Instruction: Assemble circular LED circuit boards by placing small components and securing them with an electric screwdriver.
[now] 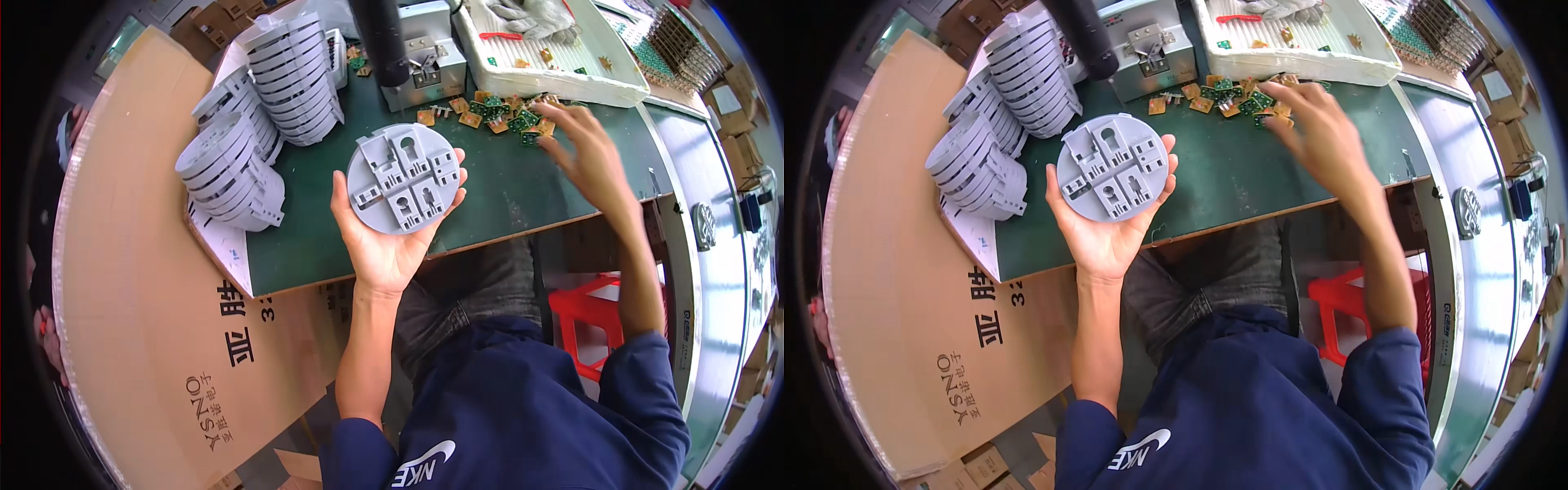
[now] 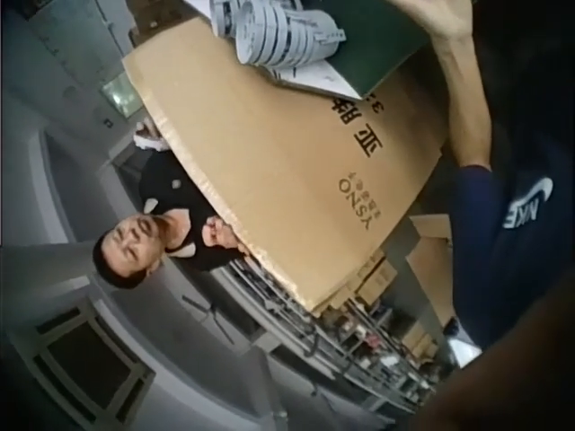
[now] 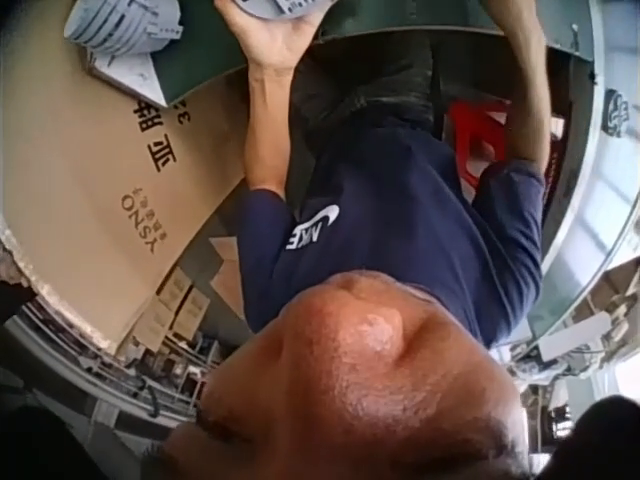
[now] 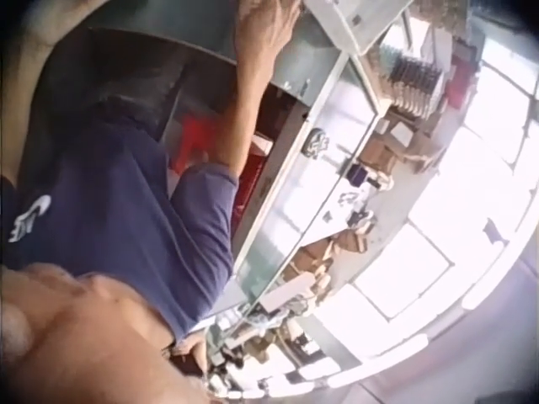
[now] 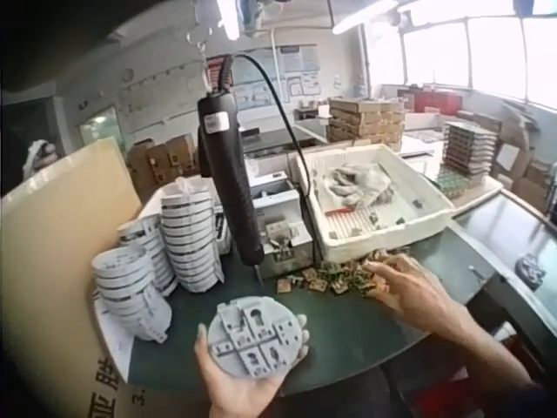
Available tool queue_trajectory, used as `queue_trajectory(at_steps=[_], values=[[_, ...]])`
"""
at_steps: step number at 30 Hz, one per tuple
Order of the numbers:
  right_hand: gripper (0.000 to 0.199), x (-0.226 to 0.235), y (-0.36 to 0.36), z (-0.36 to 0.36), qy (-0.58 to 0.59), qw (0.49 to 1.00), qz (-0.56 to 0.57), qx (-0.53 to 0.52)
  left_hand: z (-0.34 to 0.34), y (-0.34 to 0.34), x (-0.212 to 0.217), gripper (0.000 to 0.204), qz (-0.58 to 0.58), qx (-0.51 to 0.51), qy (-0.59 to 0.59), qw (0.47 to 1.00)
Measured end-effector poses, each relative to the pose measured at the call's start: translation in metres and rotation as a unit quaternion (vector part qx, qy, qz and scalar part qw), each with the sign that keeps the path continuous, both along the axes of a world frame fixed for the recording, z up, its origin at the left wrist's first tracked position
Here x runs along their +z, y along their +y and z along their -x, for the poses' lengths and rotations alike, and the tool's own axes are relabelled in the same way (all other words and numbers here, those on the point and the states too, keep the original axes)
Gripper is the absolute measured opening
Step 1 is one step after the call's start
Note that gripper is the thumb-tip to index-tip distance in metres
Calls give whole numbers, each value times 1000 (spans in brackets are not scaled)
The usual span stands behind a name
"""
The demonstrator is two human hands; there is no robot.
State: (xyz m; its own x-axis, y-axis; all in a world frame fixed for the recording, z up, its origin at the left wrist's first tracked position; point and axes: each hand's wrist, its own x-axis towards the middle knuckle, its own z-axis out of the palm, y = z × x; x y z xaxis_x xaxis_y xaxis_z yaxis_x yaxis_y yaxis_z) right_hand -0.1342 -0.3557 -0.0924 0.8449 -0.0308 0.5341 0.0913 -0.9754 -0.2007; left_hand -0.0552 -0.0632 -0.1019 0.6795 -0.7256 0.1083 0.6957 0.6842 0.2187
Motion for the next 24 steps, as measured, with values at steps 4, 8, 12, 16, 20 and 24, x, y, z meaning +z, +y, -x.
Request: queue_trajectory(at_steps=[4, 8, 12, 16, 20, 24], values=[[45, -24, 22, -40, 52, 996, 7, -72, 4, 7, -4, 97, 12, 1, 6, 1000], [40, -28, 23, -43, 23, 998, -21, -55, 5, 14, -9, 96, 0, 13, -7, 1000], [40, -28, 20, -34, -25, 999, -27, -39, 6, 16, -11, 96, -20, 19, -34, 999], [38, -32, 8, -33, -16, 993, -105, -61, 7, 12, -11, 94, -74, 43, -74, 994], [37, -34, -9, -37, -10, 979, -190, -76, 4, 14, -16, 95, -100, 44, -94, 989], [37, -32, -20, -37, 15, 969, -234, -75, 8, 7, -21, 86, -346, 171, -285, 877]])
